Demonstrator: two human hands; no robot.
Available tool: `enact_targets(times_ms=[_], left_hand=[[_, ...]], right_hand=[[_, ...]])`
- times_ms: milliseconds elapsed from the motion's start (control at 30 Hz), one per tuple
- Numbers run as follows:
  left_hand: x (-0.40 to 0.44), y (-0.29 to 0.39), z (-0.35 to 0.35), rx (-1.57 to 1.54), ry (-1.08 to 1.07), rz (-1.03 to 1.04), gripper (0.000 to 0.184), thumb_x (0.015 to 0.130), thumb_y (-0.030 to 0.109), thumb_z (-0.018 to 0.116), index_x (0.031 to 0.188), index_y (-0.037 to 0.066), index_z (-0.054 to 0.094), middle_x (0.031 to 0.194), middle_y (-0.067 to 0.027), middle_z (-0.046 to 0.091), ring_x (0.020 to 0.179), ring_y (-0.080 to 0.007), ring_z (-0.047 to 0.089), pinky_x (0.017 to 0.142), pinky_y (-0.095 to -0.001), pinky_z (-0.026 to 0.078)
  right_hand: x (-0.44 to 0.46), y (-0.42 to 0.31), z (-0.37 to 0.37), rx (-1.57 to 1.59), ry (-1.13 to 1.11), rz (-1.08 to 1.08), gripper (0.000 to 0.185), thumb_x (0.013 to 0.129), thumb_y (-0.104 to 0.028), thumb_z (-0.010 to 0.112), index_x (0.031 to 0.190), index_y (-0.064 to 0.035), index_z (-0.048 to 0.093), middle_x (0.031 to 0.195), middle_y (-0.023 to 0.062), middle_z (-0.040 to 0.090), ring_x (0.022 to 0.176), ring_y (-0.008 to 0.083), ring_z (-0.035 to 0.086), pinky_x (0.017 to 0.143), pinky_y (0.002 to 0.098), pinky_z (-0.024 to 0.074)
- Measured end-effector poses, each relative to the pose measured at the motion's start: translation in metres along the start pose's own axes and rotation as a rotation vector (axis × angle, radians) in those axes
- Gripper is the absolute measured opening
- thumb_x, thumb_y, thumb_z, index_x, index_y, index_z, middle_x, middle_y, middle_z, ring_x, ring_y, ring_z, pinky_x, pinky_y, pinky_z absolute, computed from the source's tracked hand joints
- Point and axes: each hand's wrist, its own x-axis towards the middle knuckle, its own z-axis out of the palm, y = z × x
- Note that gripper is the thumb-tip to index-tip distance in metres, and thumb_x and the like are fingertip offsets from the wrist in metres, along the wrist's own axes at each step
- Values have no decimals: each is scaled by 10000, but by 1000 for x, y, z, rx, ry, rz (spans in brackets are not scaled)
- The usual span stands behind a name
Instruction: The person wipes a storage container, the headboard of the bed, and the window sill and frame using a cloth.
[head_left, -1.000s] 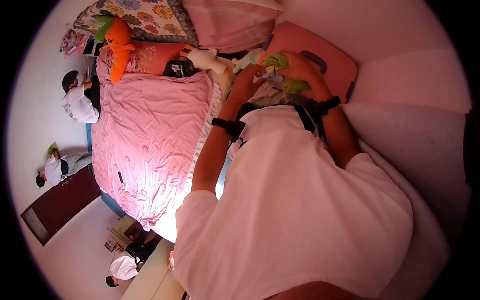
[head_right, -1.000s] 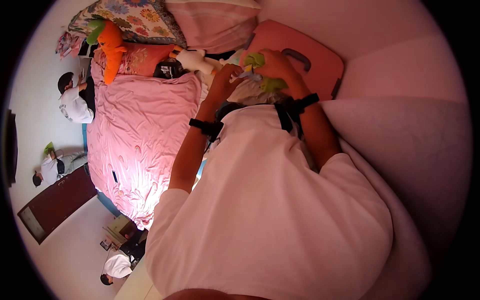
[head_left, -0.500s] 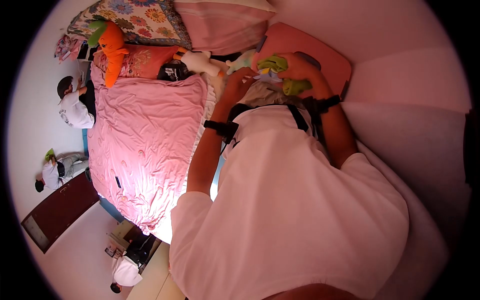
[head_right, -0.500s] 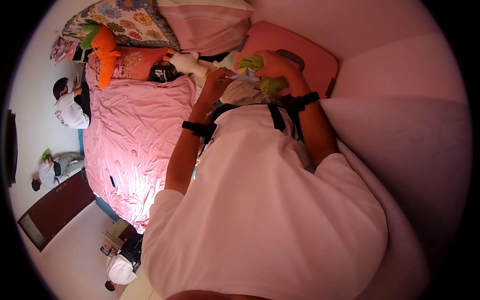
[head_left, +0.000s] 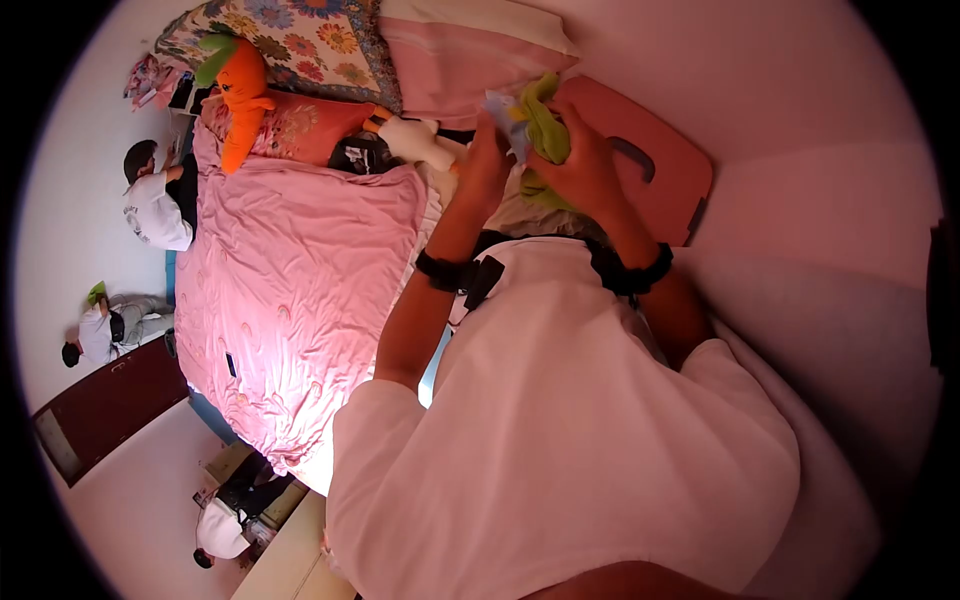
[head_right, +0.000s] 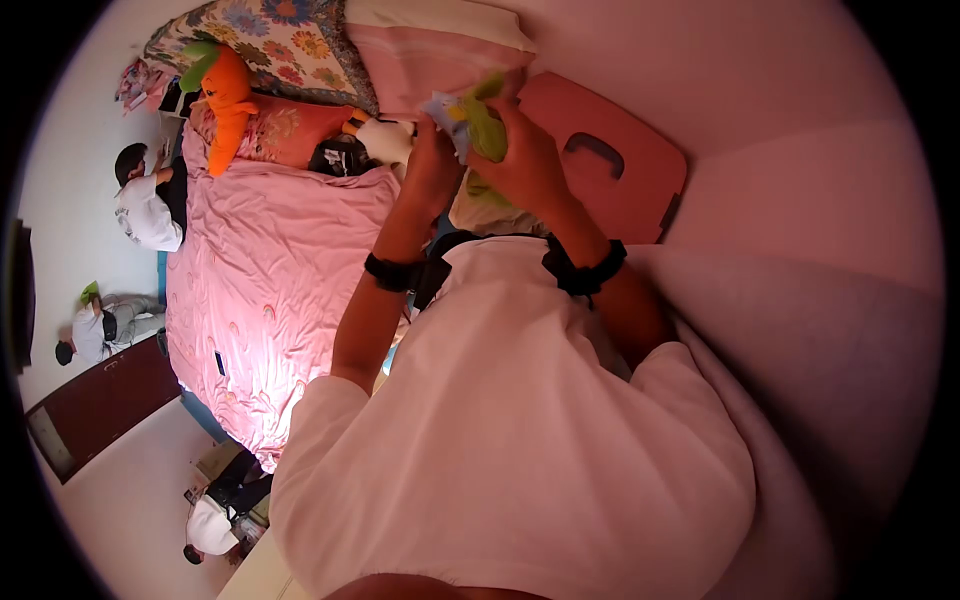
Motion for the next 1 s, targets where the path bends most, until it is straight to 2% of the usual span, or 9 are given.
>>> enact_targets(times_ms=[167, 333, 367, 400, 500, 633, 700, 767, 1000], left_hand=[[-9, 16, 0, -83, -142, 154, 741, 1003, 640, 202, 1395, 49, 418, 1283, -107, 566, 1193, -243, 566, 1013, -352, 462], [-14, 23, -25, -46, 24, 193, 855, 948, 725, 102, 1466, 102, 375, 1324, -97, 559, 1197, -212, 559, 1030, -319, 442], [-23, 29, -25, 128, -20, 340, 876, 934, 741, 92, 1477, 109, 361, 1309, -90, 566, 1183, -203, 562, 1021, -312, 441], [-33, 32, -23, 301, -57, 483, 897, 919, 757, 82, 1488, 117, 347, 1293, -84, 572, 1168, -193, 564, 1011, -304, 441], [-60, 46, -31, 178, -107, 467, 948, 893, 784, 68, 1497, 103, 331, 1268, -85, 581, 1160, -183, 560, 1007, -295, 435], [-77, 69, -60, 238, -101, 526, 973, 874, 805, 77, 1453, 89, 391, 1255, -81, 586, 1151, -172, 556, 984, -284, 442], [-74, 75, -82, 93, -137, 605, 801, 986, 656, 89, 1386, 57, 438, 1171, -101, 630, 1083, -189, 590, 973, -289, 445], [-86, 74, -97, -15, -141, 470, 790, 988, 660, 120, 1322, 40, 477, 1146, -92, 630, 1063, -173, 594, 963, -287, 450], [-117, 62, -140, 203, -54, 554, 853, 931, 729, 106, 1365, 70, 429, 1103, -62, 611, 954, -133, 605, 850, -259, 491]], right_hand=[[-11, -43, 2, -45, -34, -77, 507, 759, -257, 775, 1184, -62, 580, 1044, 161, 661, 962, 345, 654, 819, 412, 526], [-8, -64, 7, -34, -29, -254, 345, 803, -156, 762, 1098, -30, 636, 972, 135, 637, 864, 285, 629, 761, 369, 500], [-3, -67, 12, -42, -45, -269, 345, 803, -156, 762, 1098, -30, 636, 972, 135, 637, 864, 285, 629, 761, 369, 500], [0, -70, 14, -50, 63, -302, 330, 791, -174, 764, 1076, -53, 652, 955, 131, 644, 846, 296, 626, 755, 379, 502], [5, -88, 28, -22, 161, -307, 324, 772, -184, 768, 1063, -78, 673, 930, 124, 648, 831, 302, 624, 743, 384, 506], [-10, -117, 53, 22, 34, -330, 370, 743, -170, 777, 1094, -92, 691, 883, 104, 633, 825, 291, 621, 699, 368, 509], [-26, -138, 69, -26, -87, -410, 379, 734, -168, 779, 1096, -94, 697, 866, 99, 627, 806, 288, 614, 682, 370, 506], [-27, -149, 79, -74, -191, -508, 389, 724, -166, 782, 1099, -96, 703, 849, 93, 622, 788, 286, 606, 664, 372, 504], [-24, -161, 98, -151, 45, -371, 301, 748, -109, 768, 1035, -41, 712, 809, 97, 609, 731, 265, 577, 681, 360, 477]])
